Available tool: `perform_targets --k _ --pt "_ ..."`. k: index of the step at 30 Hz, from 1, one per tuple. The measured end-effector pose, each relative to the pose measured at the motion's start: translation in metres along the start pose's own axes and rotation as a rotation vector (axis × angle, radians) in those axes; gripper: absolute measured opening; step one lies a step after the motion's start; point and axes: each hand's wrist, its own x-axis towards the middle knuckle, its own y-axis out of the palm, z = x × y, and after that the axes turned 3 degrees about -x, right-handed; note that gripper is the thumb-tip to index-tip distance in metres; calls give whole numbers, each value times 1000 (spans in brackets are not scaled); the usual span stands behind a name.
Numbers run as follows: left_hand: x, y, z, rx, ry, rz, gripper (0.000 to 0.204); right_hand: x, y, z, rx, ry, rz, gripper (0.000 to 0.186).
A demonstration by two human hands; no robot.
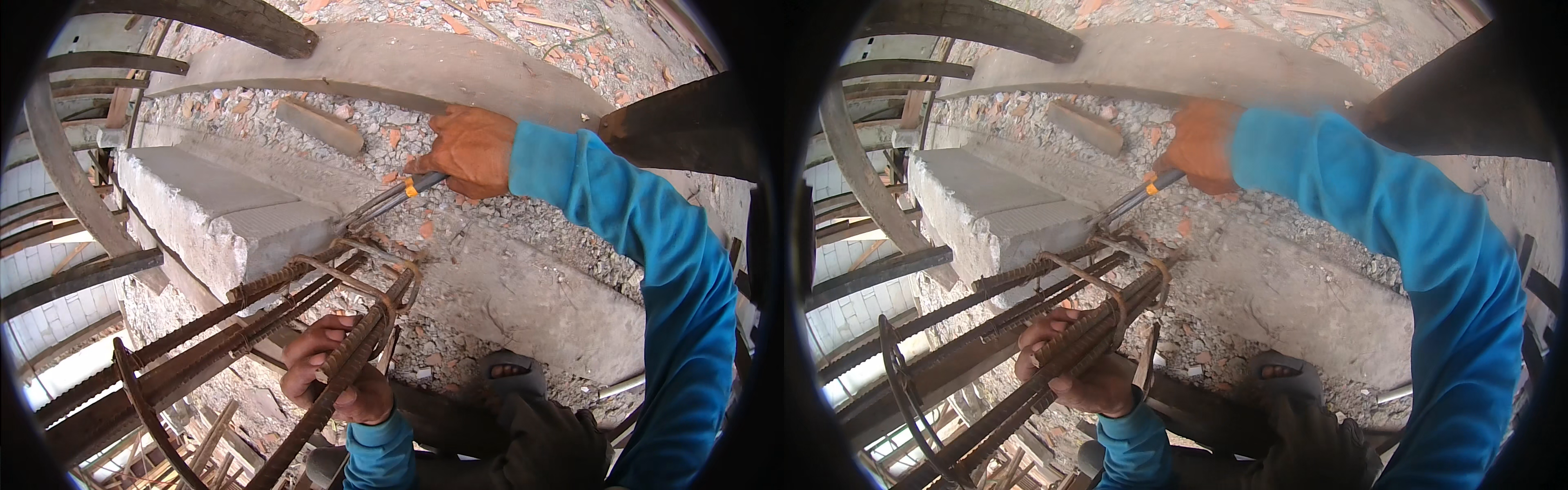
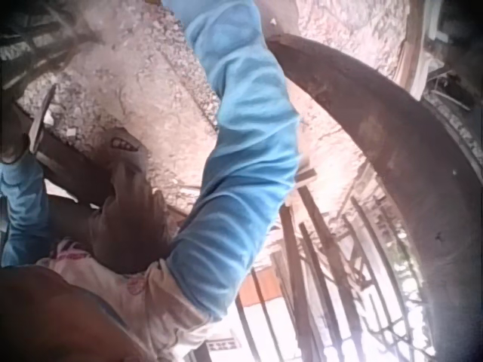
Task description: The person uses pliers to twist and tighten wire around rebar rods to secure a structural framework at a construction site.
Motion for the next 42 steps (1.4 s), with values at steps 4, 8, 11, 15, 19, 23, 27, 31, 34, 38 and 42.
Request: perform_targets --k 4,8,11,15,19,23,27,31,34,38,42 --pt "0 6 9 60 126 -103 43 -6 4 7 290 144 329 58" --pt "-2 10 10 86 145 -152 43 -3 8 -1 219 80 148 52" --pt "-1 9 13 81 216 -123 45 6 -7 3 63 93 71 53" --pt "-2 7 11 104 181 -110 47 16 -11 2 -123 52 -167 46" --pt "-3 3 10 43 136 -64 50 36 -22 -9 -265 -59 -340 32" --pt "0 5 10 11 157 -36 51 32 -33 -2 -234 8 54 17" --pt "2 1 11 60 190 -50 51 -13 26 45 437 325 199 19" --pt "3 0 13 83 198 -8 52 -12 34 38 441 340 146 21" --pt "-3 5 17 64 196 0 53 16 19 -17 -226 21 -309 24" --pt "3 -7 17 165 222 -41 49 17 10 23 240 217 91 26" --pt "0 -3 14 180 210 11 45 -36 48 68 1070 449 593 43"
